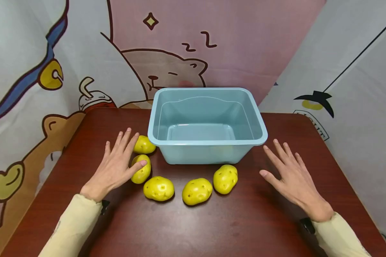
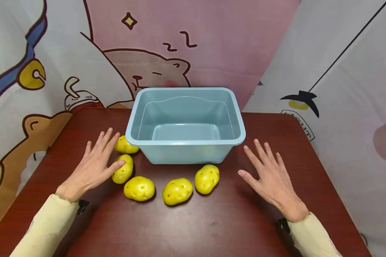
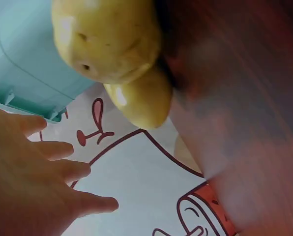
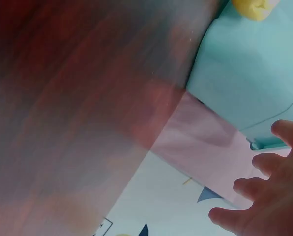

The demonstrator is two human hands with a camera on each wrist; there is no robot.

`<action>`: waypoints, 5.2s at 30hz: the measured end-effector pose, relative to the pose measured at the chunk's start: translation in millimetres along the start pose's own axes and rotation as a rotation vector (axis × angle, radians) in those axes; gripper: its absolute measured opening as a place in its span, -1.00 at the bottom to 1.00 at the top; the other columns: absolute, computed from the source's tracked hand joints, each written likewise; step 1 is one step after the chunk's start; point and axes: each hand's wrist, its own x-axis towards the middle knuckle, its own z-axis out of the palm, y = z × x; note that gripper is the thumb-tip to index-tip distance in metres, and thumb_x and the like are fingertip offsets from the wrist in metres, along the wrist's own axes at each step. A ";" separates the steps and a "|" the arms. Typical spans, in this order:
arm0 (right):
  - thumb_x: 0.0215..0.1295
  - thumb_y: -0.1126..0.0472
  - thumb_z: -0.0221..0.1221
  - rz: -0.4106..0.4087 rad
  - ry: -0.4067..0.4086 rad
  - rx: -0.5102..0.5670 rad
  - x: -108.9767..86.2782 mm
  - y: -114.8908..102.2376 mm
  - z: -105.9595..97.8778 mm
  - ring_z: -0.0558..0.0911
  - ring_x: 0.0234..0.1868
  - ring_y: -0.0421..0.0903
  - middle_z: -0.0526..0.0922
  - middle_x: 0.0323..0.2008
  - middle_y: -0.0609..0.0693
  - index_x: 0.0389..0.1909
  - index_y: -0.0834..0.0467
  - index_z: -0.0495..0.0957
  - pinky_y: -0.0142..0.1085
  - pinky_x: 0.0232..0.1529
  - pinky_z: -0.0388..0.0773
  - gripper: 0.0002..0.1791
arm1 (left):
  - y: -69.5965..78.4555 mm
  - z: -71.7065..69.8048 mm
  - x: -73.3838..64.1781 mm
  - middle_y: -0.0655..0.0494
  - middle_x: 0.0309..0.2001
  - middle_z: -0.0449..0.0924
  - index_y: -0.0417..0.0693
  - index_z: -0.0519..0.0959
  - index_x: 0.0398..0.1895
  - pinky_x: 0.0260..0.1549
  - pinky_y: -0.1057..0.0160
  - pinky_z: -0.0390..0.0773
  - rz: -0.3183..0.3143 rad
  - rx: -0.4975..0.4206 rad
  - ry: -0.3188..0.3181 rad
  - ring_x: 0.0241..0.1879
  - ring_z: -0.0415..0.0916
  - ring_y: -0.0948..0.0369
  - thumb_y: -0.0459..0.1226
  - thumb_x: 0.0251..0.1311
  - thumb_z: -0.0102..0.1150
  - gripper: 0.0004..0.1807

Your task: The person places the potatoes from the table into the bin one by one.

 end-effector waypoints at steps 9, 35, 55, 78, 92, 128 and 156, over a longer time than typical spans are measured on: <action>0.39 -0.25 0.20 -0.041 -0.012 0.024 -8.4 -10.3 -4.1 -0.09 0.64 0.22 -0.07 0.67 0.07 0.65 -0.05 0.12 0.21 0.57 -0.25 -0.09 | 16.7 -7.3 11.6 0.00 0.69 -0.25 0.05 -0.08 0.71 0.43 -0.47 -0.16 0.075 -0.099 0.106 0.64 -0.26 -0.15 0.23 0.42 0.06 -0.02; 0.28 -0.09 0.40 -0.161 -0.135 0.308 -0.6 -52.6 2.1 0.21 0.57 0.10 0.14 0.62 -0.14 0.60 -0.18 0.24 0.34 0.32 0.30 -0.11 | 42.4 -15.1 53.1 0.19 0.69 -0.37 0.18 -0.12 0.71 0.51 -0.31 -0.20 0.087 -0.230 0.115 0.65 -0.39 0.08 0.33 0.45 -0.12 -0.07; 0.24 -0.05 0.45 -0.293 -0.250 0.514 28.0 -61.3 21.5 0.40 0.44 -0.08 0.41 0.45 -0.22 0.47 -0.13 0.45 0.17 0.32 0.43 -0.24 | 41.3 -8.9 59.9 0.18 0.69 -0.27 0.06 -0.04 0.70 0.47 -0.35 -0.05 0.112 -0.262 0.104 0.65 -0.30 0.07 0.36 0.44 -0.14 -0.04; 0.20 -0.17 0.46 -0.318 -0.360 0.439 38.0 -54.9 38.5 0.34 0.48 -0.05 0.35 0.50 -0.19 0.50 -0.08 0.40 0.14 0.38 0.37 -0.14 | 41.0 -7.5 62.2 0.18 0.69 -0.29 0.04 -0.06 0.70 0.49 -0.28 0.02 0.127 -0.284 0.116 0.65 -0.27 0.08 0.36 0.45 -0.15 -0.03; 0.18 -0.10 0.51 -0.340 -0.326 0.349 35.7 -52.8 43.3 0.42 0.36 -0.12 0.38 0.43 -0.13 0.51 -0.09 0.36 -0.03 0.31 0.48 -0.11 | 42.7 -7.7 58.7 0.28 0.69 -0.34 0.11 -0.08 0.71 0.44 -0.29 0.15 0.106 -0.293 0.102 0.62 -0.06 0.01 0.35 0.45 -0.15 -0.06; -0.03 0.16 0.62 -0.389 -0.013 0.430 25.1 -75.9 -17.1 0.51 0.18 -0.19 0.49 0.29 -0.11 0.38 0.04 0.48 -0.56 0.18 0.44 -0.12 | 44.1 -7.1 58.8 0.33 0.68 -0.37 0.13 -0.09 0.71 0.33 -0.31 0.32 0.096 -0.311 0.098 0.55 0.12 -0.09 0.38 0.44 -0.18 -0.04; -0.24 0.42 0.61 -0.347 0.314 0.504 61.2 -105.6 -64.5 0.53 0.22 -0.08 0.56 0.27 0.09 0.34 0.19 0.55 -0.52 0.21 0.43 -0.06 | 53.0 -21.1 62.9 0.15 0.69 -0.34 -0.13 -0.11 0.69 0.53 -0.19 -0.04 0.096 -0.226 0.072 0.65 -0.32 0.15 0.30 0.48 -0.18 -0.01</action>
